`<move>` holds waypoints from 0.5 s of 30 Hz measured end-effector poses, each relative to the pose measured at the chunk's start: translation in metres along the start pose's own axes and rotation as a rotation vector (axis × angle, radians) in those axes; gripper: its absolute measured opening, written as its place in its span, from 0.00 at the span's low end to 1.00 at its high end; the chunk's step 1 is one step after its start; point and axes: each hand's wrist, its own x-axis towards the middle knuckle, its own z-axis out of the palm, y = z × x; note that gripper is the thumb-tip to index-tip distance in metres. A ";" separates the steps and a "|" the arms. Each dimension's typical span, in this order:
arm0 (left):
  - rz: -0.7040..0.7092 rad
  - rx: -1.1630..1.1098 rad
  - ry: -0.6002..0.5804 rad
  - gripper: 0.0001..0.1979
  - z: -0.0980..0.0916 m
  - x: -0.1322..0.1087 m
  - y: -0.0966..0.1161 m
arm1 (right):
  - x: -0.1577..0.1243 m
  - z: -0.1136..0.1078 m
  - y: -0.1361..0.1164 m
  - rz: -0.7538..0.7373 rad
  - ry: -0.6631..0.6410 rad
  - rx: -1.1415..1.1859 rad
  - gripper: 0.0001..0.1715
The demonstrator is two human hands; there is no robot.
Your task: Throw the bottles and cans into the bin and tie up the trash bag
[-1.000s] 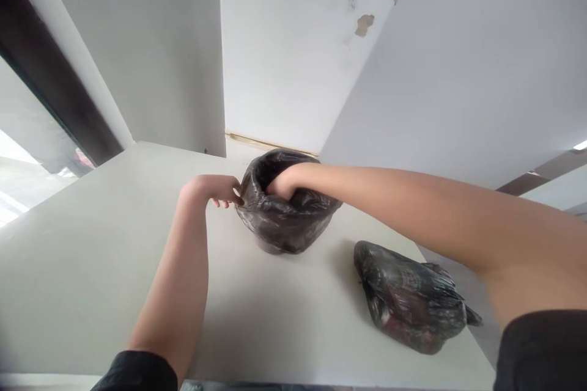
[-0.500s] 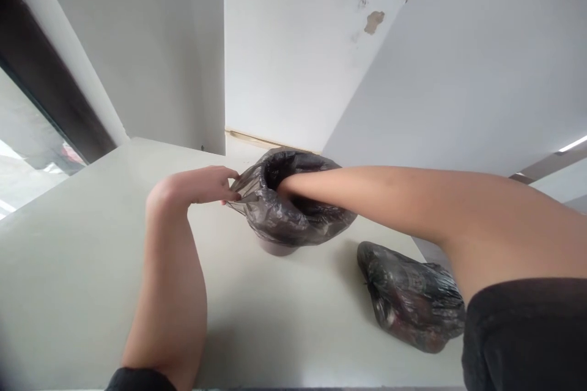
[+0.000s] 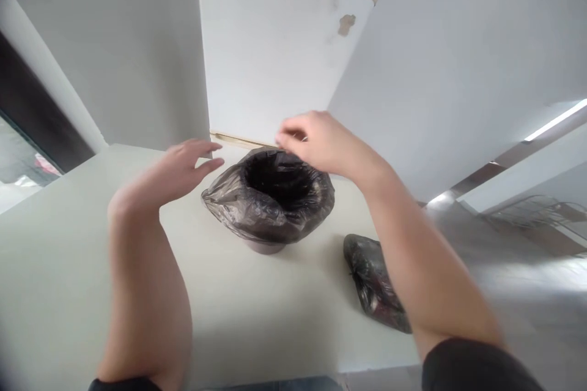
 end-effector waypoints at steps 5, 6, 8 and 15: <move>0.325 -0.451 0.238 0.24 0.030 0.025 0.024 | -0.052 0.021 0.022 0.180 0.286 0.092 0.24; 0.341 -0.506 0.195 0.23 0.039 0.030 0.028 | -0.053 0.029 0.031 0.226 0.269 0.118 0.25; 0.309 -0.568 0.081 0.22 0.054 0.039 0.035 | -0.051 0.043 0.051 0.305 0.179 0.165 0.24; 0.103 -0.789 -0.081 0.21 0.063 0.041 0.034 | -0.047 0.062 0.099 0.391 0.008 0.516 0.30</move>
